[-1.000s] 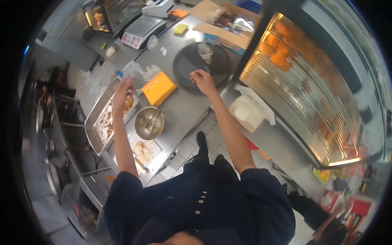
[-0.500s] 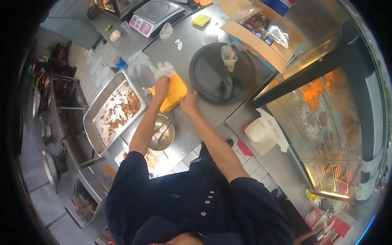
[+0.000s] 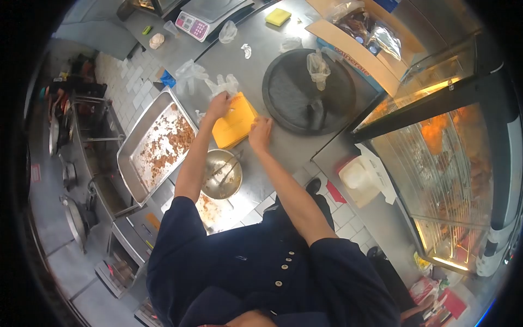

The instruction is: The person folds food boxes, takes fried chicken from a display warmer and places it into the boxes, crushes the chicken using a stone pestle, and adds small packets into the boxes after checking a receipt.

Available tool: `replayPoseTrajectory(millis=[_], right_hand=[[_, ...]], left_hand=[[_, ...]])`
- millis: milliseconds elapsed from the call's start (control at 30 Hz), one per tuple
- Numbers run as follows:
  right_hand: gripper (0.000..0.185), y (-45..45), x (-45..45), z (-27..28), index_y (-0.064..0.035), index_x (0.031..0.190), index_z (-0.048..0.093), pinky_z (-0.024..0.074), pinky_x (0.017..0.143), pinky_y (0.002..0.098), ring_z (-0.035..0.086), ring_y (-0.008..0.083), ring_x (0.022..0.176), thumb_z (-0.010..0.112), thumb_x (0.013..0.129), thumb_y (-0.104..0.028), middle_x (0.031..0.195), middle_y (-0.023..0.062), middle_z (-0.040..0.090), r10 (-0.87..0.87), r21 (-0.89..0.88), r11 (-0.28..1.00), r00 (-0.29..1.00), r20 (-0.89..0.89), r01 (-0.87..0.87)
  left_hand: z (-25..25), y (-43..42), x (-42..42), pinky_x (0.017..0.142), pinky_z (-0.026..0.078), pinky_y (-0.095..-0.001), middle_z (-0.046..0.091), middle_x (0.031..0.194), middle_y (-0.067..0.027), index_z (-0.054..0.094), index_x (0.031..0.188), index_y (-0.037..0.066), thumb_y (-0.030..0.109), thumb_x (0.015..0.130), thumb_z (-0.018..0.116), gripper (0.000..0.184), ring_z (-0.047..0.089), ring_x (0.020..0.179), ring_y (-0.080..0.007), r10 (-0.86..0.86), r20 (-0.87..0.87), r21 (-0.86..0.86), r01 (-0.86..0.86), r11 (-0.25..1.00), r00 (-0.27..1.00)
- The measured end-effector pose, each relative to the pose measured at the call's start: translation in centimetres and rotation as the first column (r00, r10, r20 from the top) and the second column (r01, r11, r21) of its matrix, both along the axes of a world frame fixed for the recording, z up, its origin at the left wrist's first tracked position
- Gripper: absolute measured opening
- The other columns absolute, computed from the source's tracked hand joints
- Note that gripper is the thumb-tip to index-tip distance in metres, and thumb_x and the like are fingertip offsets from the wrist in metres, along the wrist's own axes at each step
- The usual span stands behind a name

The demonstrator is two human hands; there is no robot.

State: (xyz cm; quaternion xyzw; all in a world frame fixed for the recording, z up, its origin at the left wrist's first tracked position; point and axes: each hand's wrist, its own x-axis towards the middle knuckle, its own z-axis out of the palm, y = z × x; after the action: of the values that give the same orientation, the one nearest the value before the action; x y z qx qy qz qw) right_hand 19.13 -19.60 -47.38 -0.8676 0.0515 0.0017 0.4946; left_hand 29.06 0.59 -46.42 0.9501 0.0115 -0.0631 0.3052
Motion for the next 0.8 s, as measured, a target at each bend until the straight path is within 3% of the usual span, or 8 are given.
replayPoseTrajectory(millis=[67, 167, 300, 400, 467, 600, 667, 800], right_hand=[[0.028, 0.0, -0.4, 0.8, -0.0028, 0.111, 0.059, 0.0426, 0.098, 0.0451, 0.053, 0.0386, 0.114, 0.070, 0.085, -0.005, 0.117, 0.0200, 0.054, -0.060, 0.072, 0.995, 0.998, -0.036, 0.063], [0.031, -0.2, -0.7, 1.3, -0.0029, 0.112, 0.060, 0.0424, 0.099, 0.0455, 0.052, 0.0395, 0.116, 0.072, 0.084, -0.008, 0.118, 0.0201, 0.054, -0.056, 0.093, 0.994, 0.997, -0.055, 0.061], [0.031, 0.0, -1.6, 1.4, -0.0031, 0.111, 0.060, 0.0428, 0.098, 0.0464, 0.053, 0.0393, 0.115, 0.073, 0.084, -0.010, 0.117, 0.0199, 0.055, -0.082, 0.071, 0.994, 0.997, -0.010, 0.083], [0.032, 0.3, -2.8, 1.8, -0.0030, 0.106, 0.060, 0.0449, 0.095, 0.0448, 0.057, 0.0370, 0.108, 0.077, 0.082, -0.014, 0.111, 0.0180, 0.057, -0.097, 0.038, 0.994, 0.995, -0.038, 0.099], [0.036, 0.6, -3.3, 2.3, -0.0027, 0.102, 0.059, 0.0471, 0.090, 0.0426, 0.059, 0.0337, 0.099, 0.082, 0.078, -0.018, 0.104, 0.0157, 0.059, -0.108, 0.152, 0.981, 0.989, -0.104, 0.123], [0.039, 1.6, -3.9, 1.7, -0.0028, 0.096, 0.057, 0.0464, 0.085, 0.0436, 0.057, 0.0336, 0.099, 0.085, 0.074, -0.018, 0.103, 0.0155, 0.058, -0.159, 0.184, 0.968, 0.984, -0.077, 0.171], [0.036, 1.7, -3.4, 0.8, -0.0026, 0.093, 0.061, 0.0483, 0.086, 0.0399, 0.060, 0.0286, 0.093, 0.086, 0.074, -0.022, 0.102, 0.0139, 0.059, -0.185, 0.219, 0.957, 0.982, -0.039, 0.189], [0.033, 0.5, -2.8, -3.2, -0.0024, 0.088, 0.063, 0.0481, 0.085, 0.0393, 0.058, 0.0280, 0.096, 0.086, 0.074, -0.021, 0.104, 0.0141, 0.059, -0.090, 0.190, 0.976, 0.993, -0.082, 0.104]], left_hand=[[0.8, -1.7, -0.6, 0.081, 0.052, -0.0505, 0.065, 0.104, -0.0189, 0.058, 0.101, 0.001, 0.016, 0.094, 0.057, 0.016, 0.062, 0.096, -0.0404, -0.086, 0.076, 0.239, 0.066, 0.969, 0.993], [0.7, -3.1, -0.8, 0.081, 0.052, -0.0512, 0.063, 0.108, -0.0186, 0.058, 0.103, 0.003, 0.017, 0.095, 0.055, 0.017, 0.061, 0.097, -0.0400, -0.148, 0.226, 0.345, 0.063, 0.937, 0.963], [0.5, -3.2, -0.6, 0.078, 0.052, -0.0510, 0.064, 0.104, -0.0180, 0.057, 0.104, 0.004, 0.019, 0.096, 0.056, 0.017, 0.062, 0.095, -0.0388, -0.127, 0.277, 0.298, 0.041, 0.954, 0.952], [0.4, -3.8, -0.3, 0.076, 0.051, -0.0506, 0.065, 0.099, -0.0162, 0.056, 0.103, 0.004, 0.019, 0.095, 0.058, 0.018, 0.063, 0.092, -0.0379, 0.044, 0.174, 0.241, -0.086, 0.967, 0.984], [0.2, -4.3, -0.4, 0.076, 0.050, -0.0502, 0.066, 0.097, -0.0149, 0.056, 0.101, 0.004, 0.019, 0.094, 0.059, 0.016, 0.064, 0.089, -0.0380, 0.096, 0.208, 0.210, -0.140, 0.968, 0.973], [-0.8, -4.0, -1.3, 0.079, 0.050, -0.0491, 0.066, 0.099, -0.0146, 0.060, 0.099, 0.005, 0.019, 0.093, 0.061, 0.015, 0.063, 0.093, -0.0377, 0.075, 0.226, 0.122, -0.105, 0.987, 0.971], [-1.4, -3.0, -1.5, 0.081, 0.049, -0.0482, 0.066, 0.099, -0.0141, 0.063, 0.097, 0.005, 0.020, 0.092, 0.063, 0.015, 0.062, 0.096, -0.0366, 0.012, 0.255, -0.008, -0.011, 1.000, 0.967], [-0.5, -1.6, -1.9, 0.084, 0.049, -0.0474, 0.066, 0.099, -0.0140, 0.066, 0.096, 0.004, 0.021, 0.091, 0.064, 0.017, 0.061, 0.099, -0.0360, -0.035, 0.211, 0.026, 0.031, 0.999, 0.977]])
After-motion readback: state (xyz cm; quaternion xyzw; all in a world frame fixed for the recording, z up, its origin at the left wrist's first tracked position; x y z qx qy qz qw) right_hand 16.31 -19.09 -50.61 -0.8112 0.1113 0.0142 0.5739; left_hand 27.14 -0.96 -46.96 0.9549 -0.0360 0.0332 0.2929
